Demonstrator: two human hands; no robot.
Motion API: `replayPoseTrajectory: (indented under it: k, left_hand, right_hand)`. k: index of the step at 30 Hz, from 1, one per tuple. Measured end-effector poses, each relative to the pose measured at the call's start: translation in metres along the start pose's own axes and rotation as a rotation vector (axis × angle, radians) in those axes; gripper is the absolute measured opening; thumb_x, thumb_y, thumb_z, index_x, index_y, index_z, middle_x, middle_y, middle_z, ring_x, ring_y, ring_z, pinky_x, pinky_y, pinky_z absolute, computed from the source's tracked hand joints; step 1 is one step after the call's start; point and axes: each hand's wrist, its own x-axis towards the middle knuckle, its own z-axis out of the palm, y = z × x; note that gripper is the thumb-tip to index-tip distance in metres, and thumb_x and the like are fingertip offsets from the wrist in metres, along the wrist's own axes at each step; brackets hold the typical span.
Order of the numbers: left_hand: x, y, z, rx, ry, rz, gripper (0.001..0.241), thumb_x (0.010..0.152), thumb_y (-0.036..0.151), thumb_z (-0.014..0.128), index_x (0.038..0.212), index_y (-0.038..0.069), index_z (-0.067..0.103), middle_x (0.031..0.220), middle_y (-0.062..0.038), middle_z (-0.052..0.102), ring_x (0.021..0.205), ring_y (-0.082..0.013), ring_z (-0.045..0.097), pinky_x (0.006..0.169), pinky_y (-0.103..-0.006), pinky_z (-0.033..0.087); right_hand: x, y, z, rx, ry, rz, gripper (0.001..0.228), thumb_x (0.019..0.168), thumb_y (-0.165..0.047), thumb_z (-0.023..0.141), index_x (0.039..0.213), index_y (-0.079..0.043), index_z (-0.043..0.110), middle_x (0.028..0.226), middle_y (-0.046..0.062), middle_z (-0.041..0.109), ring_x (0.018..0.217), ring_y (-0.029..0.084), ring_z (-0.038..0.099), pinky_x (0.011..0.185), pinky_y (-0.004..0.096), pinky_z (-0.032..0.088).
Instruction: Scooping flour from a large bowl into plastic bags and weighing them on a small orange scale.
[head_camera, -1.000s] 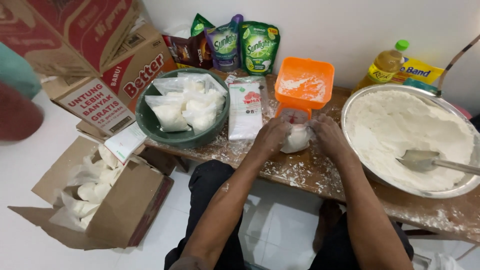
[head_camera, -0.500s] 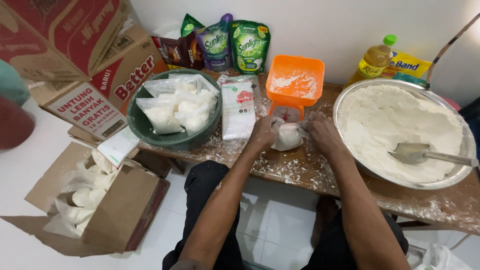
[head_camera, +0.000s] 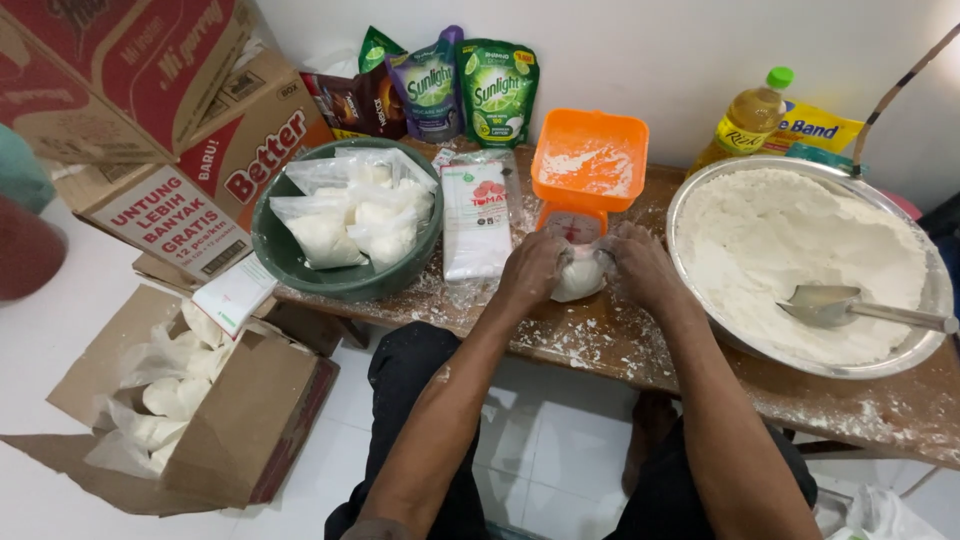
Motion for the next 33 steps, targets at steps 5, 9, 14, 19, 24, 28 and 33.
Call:
replayPoseTrajectory:
  k: [5, 9, 14, 19, 24, 28, 33]
  left_hand:
    - [-0.008, 0.016, -0.022, -0.075, -0.022, -0.008, 0.02, 0.101, 0.022, 0.053, 0.098, 0.011, 0.069, 0.104, -0.012, 0.065, 0.108, -0.0336, 0.065, 0.085, -0.0442, 0.056]
    - [-0.013, 0.028, -0.031, -0.172, -0.053, -0.033, 0.027, 0.102, 0.021, 0.05, 0.093, 0.008, 0.071, 0.098, -0.016, 0.072, 0.101, -0.0355, 0.071, 0.08, -0.0451, 0.059]
    - [-0.014, 0.03, -0.039, -0.157, -0.05, -0.081, 0.025, 0.102, 0.023, 0.055, 0.107, 0.007, 0.073, 0.115, -0.02, 0.068, 0.114, -0.0409, 0.067, 0.091, -0.0506, 0.058]
    - [-0.02, 0.019, -0.04, -0.283, 0.002, -0.049, 0.035, 0.098, 0.024, 0.065, 0.13, 0.012, 0.065, 0.132, -0.018, 0.063, 0.132, -0.0405, 0.056, 0.113, -0.0539, 0.047]
    - [-0.038, 0.026, -0.058, 0.001, 0.056, 0.071, 0.028, 0.098, 0.023, 0.061, 0.119, 0.005, 0.066, 0.122, -0.02, 0.064, 0.116, -0.0435, 0.062, 0.101, -0.0517, 0.053]
    - [-0.054, 0.038, -0.081, -0.062, 0.063, 0.125, 0.032, 0.103, 0.013, 0.053, 0.124, -0.006, 0.066, 0.131, -0.028, 0.062, 0.12, -0.0502, 0.058, 0.104, -0.0549, 0.05]
    - [-0.025, 0.007, -0.072, -0.217, -0.061, 0.036, 0.018, 0.098, 0.026, 0.062, 0.103, 0.013, 0.073, 0.105, -0.013, 0.068, 0.098, -0.0364, 0.069, 0.087, -0.046, 0.056]
  right_hand:
    - [-0.001, -0.004, 0.001, -0.122, -0.042, -0.033, 0.019, 0.08, -0.027, 0.072, 0.09, -0.01, 0.072, 0.102, 0.014, 0.066, 0.098, 0.041, 0.068, 0.085, 0.053, 0.057]
    - [-0.003, -0.01, 0.001, -0.189, -0.028, -0.081, 0.015, 0.086, -0.016, 0.061, 0.088, -0.008, 0.073, 0.102, 0.012, 0.066, 0.1, 0.04, 0.066, 0.081, 0.05, 0.056]
    - [0.002, 0.009, 0.025, -0.098, 0.028, -0.106, 0.017, 0.086, -0.017, 0.058, 0.084, -0.004, 0.068, 0.099, 0.014, 0.062, 0.098, 0.041, 0.062, 0.077, 0.052, 0.055]
    - [0.003, 0.02, 0.03, 0.079, 0.058, -0.098, 0.016, 0.087, -0.016, 0.056, 0.081, -0.005, 0.067, 0.093, 0.016, 0.063, 0.094, 0.039, 0.064, 0.075, 0.047, 0.055]
    - [0.004, 0.025, 0.032, 0.218, 0.015, -0.103, 0.012, 0.08, -0.011, 0.066, 0.086, -0.001, 0.066, 0.091, 0.022, 0.06, 0.09, 0.047, 0.061, 0.08, 0.053, 0.05]
    - [0.011, 0.038, 0.04, 0.275, 0.004, -0.075, 0.009, 0.081, -0.016, 0.068, 0.086, -0.008, 0.068, 0.091, 0.019, 0.063, 0.088, 0.04, 0.063, 0.078, 0.05, 0.05]
    - [-0.004, -0.005, 0.004, 0.377, -0.047, 0.031, 0.009, 0.086, -0.017, 0.069, 0.081, -0.01, 0.068, 0.087, 0.012, 0.066, 0.082, 0.034, 0.064, 0.079, 0.046, 0.051]
